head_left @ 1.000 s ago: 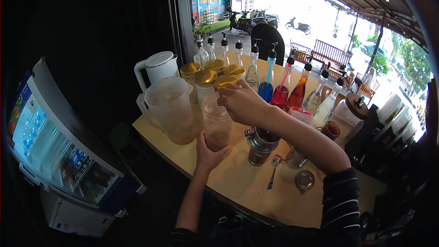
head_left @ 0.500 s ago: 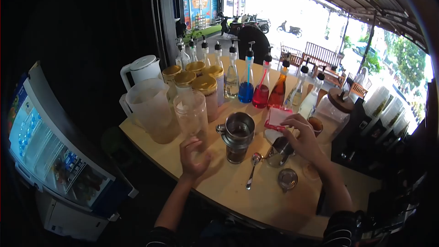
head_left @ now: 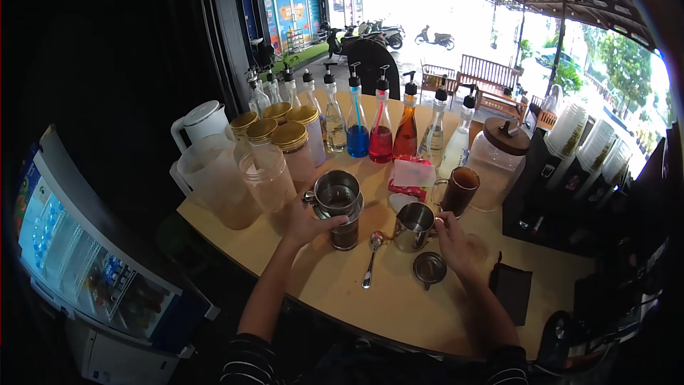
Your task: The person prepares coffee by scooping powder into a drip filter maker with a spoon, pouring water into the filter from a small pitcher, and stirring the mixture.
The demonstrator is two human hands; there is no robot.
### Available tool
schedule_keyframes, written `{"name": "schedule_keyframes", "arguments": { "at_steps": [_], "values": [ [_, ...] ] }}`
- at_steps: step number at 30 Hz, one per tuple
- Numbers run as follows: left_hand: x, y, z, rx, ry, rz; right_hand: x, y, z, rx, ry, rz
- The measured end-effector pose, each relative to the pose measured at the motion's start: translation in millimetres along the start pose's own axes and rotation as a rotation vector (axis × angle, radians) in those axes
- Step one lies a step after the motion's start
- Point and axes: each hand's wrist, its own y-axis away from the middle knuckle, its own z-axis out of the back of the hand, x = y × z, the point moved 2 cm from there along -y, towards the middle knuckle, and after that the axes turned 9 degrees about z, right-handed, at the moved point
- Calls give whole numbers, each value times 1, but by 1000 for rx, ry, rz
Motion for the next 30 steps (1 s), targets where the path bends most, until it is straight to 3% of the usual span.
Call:
{"name": "schedule_keyframes", "arguments": {
  "at_steps": [15, 19, 21, 30],
  "values": [
    [2, 10, -5, -83, 9, 36, -12, 2, 1, 23, -351, -97],
    [-7, 11, -6, -102, 90, -37, -27, 0, -3, -1, -439, -73],
    [-7, 13, -5, -80, -27, 39, -15, -3, -6, -30, -582, -46],
    [-12, 12, -8, -68, 57, -19, 67, -32, 3, -85, -555, -15]
  ]
}}
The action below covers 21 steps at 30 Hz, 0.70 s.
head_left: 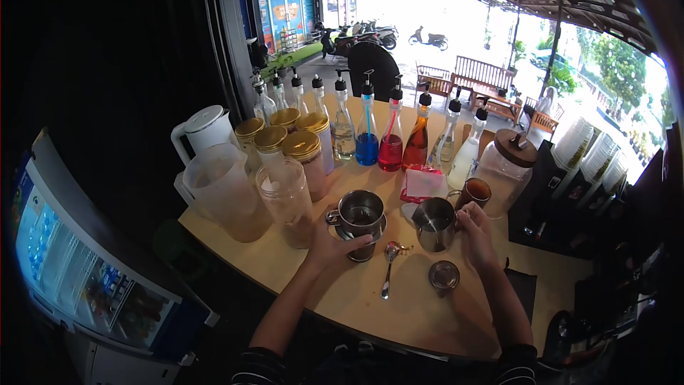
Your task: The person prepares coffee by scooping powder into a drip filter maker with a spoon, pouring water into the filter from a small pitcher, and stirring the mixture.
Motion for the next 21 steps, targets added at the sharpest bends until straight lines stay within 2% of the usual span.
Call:
{"name": "schedule_keyframes", "arguments": {
  "at_steps": [6, 8, 21],
  "values": [
    [-5, 0, 0, 6, 11, 0, 30, -27, -27, 59, 99, 28],
    [-4, 1, 0, 0, 3, 2, 47, -31, -47, 93, 7, -15],
    [-6, 2, -4, 13, 131, 0, 61, -73, -84, 214, 195, -14]
  ]
}}
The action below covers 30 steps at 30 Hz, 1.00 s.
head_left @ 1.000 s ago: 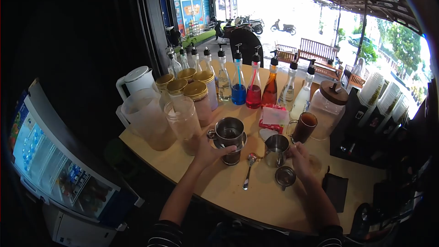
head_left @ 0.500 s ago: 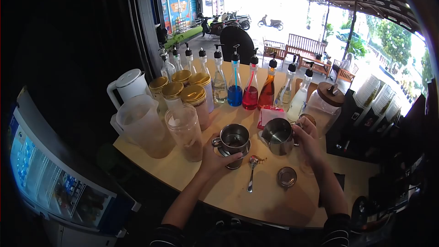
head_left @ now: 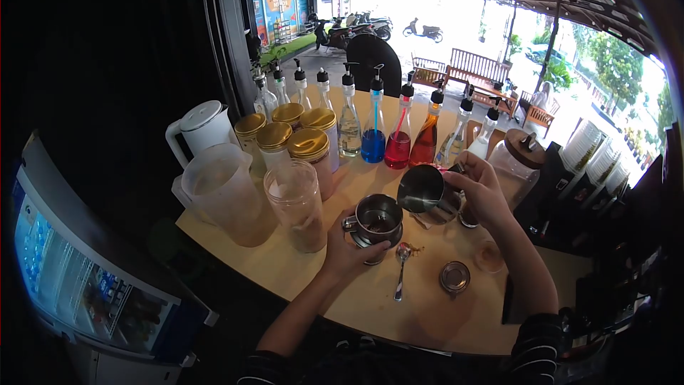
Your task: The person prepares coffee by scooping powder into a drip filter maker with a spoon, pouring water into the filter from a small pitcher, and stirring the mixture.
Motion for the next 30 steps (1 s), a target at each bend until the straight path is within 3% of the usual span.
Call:
{"name": "schedule_keyframes", "arguments": {
  "at_steps": [30],
  "values": [
    [-2, 3, -3, -6, 62, 39, 15, -21, -25, 125, 147, 8]
  ]
}}
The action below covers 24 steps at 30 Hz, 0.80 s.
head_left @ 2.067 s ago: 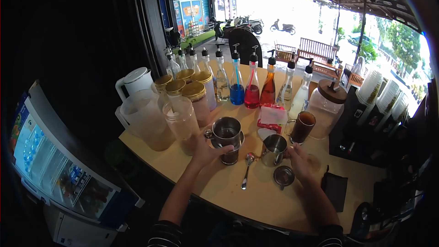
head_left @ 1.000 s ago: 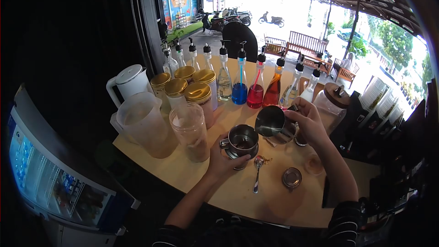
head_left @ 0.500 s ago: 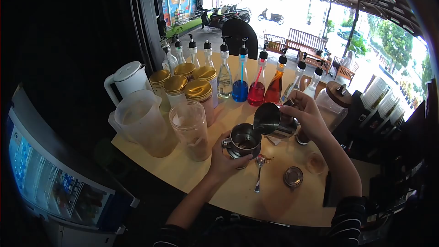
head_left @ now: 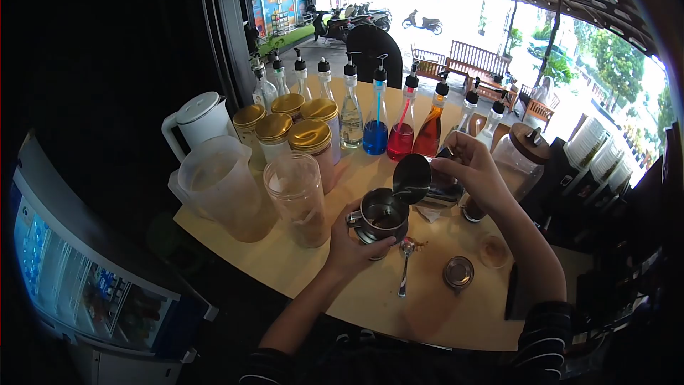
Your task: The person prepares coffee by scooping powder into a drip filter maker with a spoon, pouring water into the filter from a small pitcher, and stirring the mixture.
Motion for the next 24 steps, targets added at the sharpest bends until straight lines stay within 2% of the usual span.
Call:
{"name": "schedule_keyframes", "arguments": {
  "at_steps": [24],
  "values": [
    [1, -1, 3, -4, -61, -17, 12, -4, -8, 15, 35, -36]
  ]
}}
